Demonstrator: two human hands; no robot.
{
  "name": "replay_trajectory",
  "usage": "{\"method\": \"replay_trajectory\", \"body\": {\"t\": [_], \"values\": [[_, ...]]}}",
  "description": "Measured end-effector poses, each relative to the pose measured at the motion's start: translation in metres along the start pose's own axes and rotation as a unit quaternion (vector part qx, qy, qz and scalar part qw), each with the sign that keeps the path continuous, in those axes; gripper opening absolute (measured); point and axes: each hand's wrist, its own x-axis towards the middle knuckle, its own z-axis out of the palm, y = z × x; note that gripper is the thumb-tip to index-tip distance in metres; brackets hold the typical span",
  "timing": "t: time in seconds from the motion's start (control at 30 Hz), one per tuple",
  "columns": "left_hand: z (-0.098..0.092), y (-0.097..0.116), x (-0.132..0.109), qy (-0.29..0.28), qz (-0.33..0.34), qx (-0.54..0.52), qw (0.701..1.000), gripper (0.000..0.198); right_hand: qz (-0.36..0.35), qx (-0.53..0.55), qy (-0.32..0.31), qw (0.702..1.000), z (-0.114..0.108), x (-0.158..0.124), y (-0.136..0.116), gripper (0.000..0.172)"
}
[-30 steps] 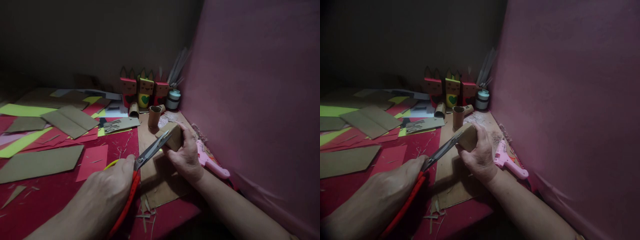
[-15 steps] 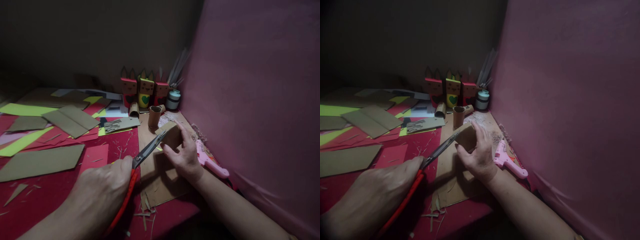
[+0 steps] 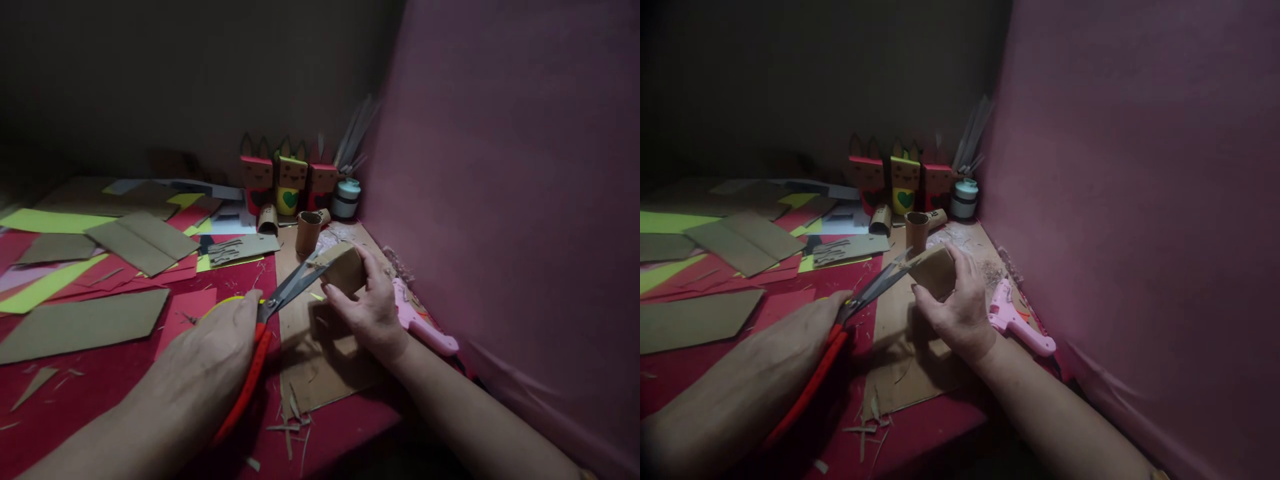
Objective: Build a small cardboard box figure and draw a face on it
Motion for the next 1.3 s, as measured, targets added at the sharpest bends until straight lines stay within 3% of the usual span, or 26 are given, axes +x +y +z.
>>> {"method": "replay_trajectory", "body": {"t": [0.3, 0.67, 0.87, 0.97, 1.13, 1.2, 1.3], "values": [[-0.003, 0.007, 0.004, -0.087, -0.024, 0.089, 0.992, 0.033, -0.015, 0.028, -0.045, 0.998, -0.005, -0.001, -0.006, 0.062], [-0.007, 0.018, 0.009, -0.172, -0.067, 0.109, 0.977, 0.035, -0.033, 0.025, -0.046, 0.998, -0.003, -0.002, -0.005, 0.059], [-0.012, 0.025, 0.013, -0.209, -0.084, 0.143, 0.964, 0.038, 0.005, 0.053, -0.066, 0.996, -0.002, -0.002, -0.007, 0.060], [-0.010, 0.022, 0.010, -0.176, -0.068, 0.143, 0.972, 0.037, 0.031, 0.075, -0.074, 0.994, -0.002, -0.001, -0.007, 0.060], [-0.003, 0.008, -0.002, -0.036, 0.014, 0.096, 0.995, 0.038, 0.054, 0.105, -0.093, 0.989, -0.003, 0.000, -0.005, 0.061], [-0.001, 0.006, -0.003, -0.019, 0.025, 0.095, 0.995, 0.038, 0.056, 0.112, -0.104, 0.987, -0.003, 0.000, -0.004, 0.063], [0.000, 0.007, -0.001, -0.037, 0.022, 0.106, 0.993, 0.036, 0.050, 0.112, -0.108, 0.987, -0.003, -0.001, -0.003, 0.062]]}}
